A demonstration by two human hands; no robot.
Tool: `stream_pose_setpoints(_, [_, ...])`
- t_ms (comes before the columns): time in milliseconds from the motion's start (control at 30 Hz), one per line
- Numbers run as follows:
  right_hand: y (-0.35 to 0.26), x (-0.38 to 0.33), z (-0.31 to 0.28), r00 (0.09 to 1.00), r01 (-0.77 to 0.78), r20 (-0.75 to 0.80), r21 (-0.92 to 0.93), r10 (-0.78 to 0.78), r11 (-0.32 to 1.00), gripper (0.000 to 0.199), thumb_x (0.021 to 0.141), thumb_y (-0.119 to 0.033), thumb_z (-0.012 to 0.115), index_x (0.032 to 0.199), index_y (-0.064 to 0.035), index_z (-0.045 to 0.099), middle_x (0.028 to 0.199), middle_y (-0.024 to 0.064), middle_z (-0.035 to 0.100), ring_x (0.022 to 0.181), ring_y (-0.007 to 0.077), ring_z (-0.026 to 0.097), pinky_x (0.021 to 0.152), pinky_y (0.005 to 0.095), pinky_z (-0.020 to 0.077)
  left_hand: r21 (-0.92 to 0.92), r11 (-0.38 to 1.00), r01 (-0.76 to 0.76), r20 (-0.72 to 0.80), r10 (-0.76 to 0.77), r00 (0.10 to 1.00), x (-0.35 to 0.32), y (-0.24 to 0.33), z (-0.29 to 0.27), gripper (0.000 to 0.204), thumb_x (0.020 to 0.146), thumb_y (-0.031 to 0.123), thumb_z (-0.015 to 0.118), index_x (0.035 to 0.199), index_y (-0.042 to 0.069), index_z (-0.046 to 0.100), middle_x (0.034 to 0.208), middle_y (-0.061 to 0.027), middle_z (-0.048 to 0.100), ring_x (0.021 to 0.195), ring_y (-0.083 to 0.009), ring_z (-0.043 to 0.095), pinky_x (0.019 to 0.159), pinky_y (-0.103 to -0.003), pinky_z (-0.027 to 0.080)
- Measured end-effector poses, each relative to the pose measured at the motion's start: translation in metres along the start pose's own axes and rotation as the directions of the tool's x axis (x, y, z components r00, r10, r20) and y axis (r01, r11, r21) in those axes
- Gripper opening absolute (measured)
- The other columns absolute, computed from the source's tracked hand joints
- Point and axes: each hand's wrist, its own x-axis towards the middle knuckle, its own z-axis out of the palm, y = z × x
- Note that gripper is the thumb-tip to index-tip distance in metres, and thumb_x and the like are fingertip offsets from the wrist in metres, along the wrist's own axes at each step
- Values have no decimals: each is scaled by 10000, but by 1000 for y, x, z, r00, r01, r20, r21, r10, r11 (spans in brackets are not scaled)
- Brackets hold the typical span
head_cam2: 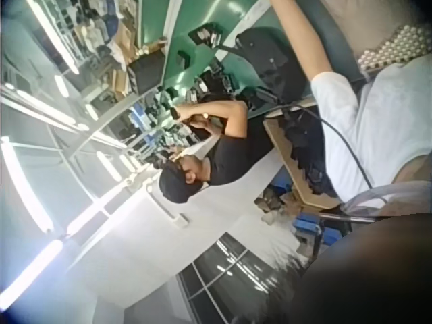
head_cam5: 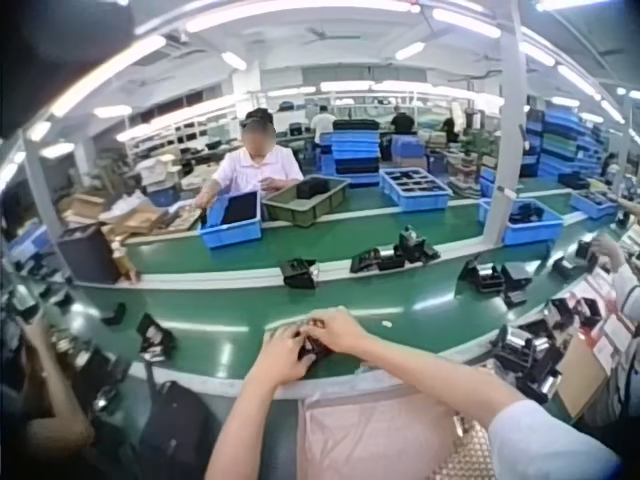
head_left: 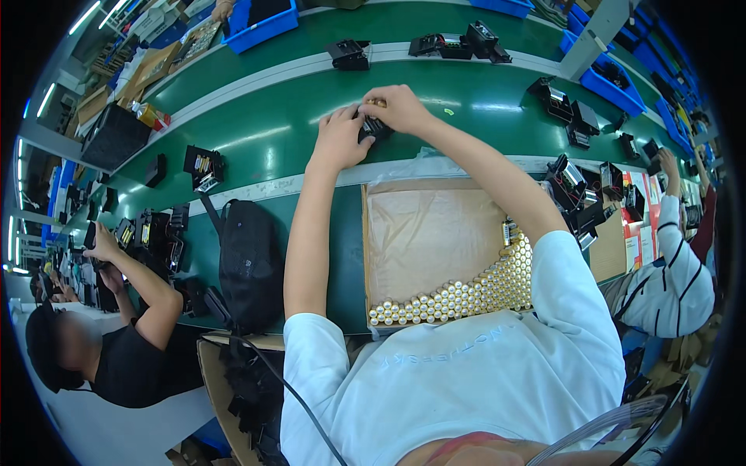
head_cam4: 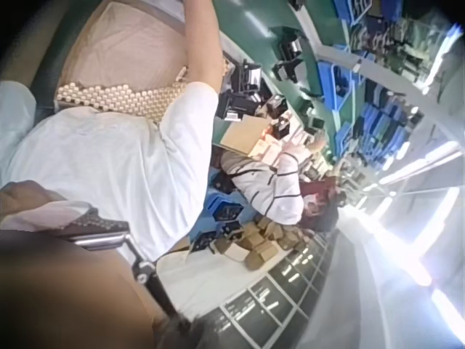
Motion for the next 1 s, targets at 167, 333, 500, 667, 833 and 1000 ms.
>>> stream_pose_setpoints(167, [7, -15, 25, 992, 113, -47, -48, -115, 992, 190, 830, -143, 719, 999, -59, 738, 789, 32, 694, 608, 161, 557, 586, 284, 444, -145, 988, 56, -150, -77, 986, -14, -11, 11, 494, 756, 307, 723, 1187, 74, 665, 1380, -132, 539, 1275, -296, 477, 1030, -446, 332])
stream_pose_setpoints(333, [13, -15, 33, 965, 256, -55, -10, -256, 967, 213, 817, -113, 730, 1020, -49, 735, 911, 39, 701, 646, 163, 555, 610, 284, 448, -231, 970, 79, -236, -135, 962, -18, -18, 7, 481, 742, 324, 743, 1153, 81, 680, 1329, -112, 570, 1249, -293, 485, 1005, -440, 339])
stream_pose_setpoints(500, [15, -12, 42, 968, 253, -17, 102, -252, 962, 250, 811, -132, 740, 1044, -41, 729, 1008, 46, 685, 687, 157, 558, 630, 279, 448, -265, 963, 47, -308, -131, 942, -25, -29, 2, 471, 723, 330, 766, 1121, 91, 691, 1263, -89, 596, 1180, -284, 501, 975, -421, 347])
stream_pose_setpoints(667, [14, -1, 51, 897, 438, -86, 28, -434, 899, 274, 805, -151, 741, 1053, -36, 726, 1011, 49, 686, 679, 165, 563, 647, 280, 469, -265, 964, 28, -379, -131, 916, -31, -35, -10, 387, 721, 309, 775, 1048, 110, 717, 1197, -59, 620, 1106, -267, 508, 953, -402, 350])
stream_pose_setpoints(833, [11, 31, 47, 996, 83, -42, 207, -76, 975, 326, 796, -157, 740, 1090, -20, 707, 999, 64, 695, 694, 167, 589, 658, 277, 486, -200, 978, 61, -372, -133, 918, -33, -34, -19, 275, 735, 289, 766, 959, 131, 744, 1147, -28, 635, 1065, -252, 508, 941, -387, 351])
stream_pose_setpoints(1000, [6, 62, 59, 997, -8, -70, 99, 15, 995, 318, 814, -176, 713, 1090, -17, 703, 986, 85, 705, 705, 178, 614, 644, 286, 495, -144, 970, 195, -318, -232, 919, -28, -30, -23, 198, 753, 263, 758, 899, 130, 758, 1094, -17, 665, 1066, -232, 533, 951, -385, 372])
